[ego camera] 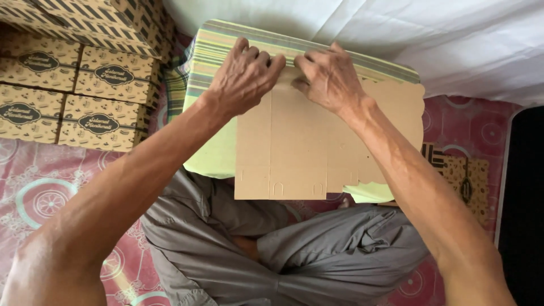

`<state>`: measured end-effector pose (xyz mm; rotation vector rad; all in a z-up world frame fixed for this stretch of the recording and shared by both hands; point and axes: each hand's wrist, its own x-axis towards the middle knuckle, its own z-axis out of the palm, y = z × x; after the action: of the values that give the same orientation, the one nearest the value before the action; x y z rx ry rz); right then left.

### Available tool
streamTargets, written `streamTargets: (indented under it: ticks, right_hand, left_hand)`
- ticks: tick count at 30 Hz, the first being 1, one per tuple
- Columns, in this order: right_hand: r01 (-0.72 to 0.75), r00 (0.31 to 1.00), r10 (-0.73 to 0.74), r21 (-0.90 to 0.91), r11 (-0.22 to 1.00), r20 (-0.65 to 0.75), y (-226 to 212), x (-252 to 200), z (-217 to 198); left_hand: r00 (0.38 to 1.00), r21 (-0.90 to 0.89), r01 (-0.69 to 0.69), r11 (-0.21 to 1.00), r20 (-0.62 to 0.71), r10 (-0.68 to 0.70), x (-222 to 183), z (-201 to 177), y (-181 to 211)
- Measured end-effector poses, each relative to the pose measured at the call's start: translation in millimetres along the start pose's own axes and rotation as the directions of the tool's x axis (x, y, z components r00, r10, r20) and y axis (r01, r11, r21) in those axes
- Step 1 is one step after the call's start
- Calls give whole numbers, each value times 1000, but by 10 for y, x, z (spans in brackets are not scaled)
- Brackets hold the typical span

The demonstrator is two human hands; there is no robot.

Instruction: Folding and assembling flat cardboard templates into three-dimensional packaging boxes.

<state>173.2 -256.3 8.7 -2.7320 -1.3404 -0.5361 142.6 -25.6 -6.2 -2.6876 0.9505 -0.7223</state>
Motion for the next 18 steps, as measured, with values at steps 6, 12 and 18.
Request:
streamTargets:
  ticks: [6, 12, 18]
  right_hand:
    - [12, 988, -5, 42, 999, -151, -212, -188, -23]
    - [67, 975, -69, -16, 998, -211, -189, -413, 479]
    - [56, 981, -63, -44, 997, -183, -452, -460, 220]
  left_hand:
    - [984, 23, 104, 994, -145, -99, -258, -125, 195]
    - [949, -114, 94, 989, -290, -123, -402, 133, 386]
    - [943, -113, 177, 978, -266, -202, -480, -60, 625]
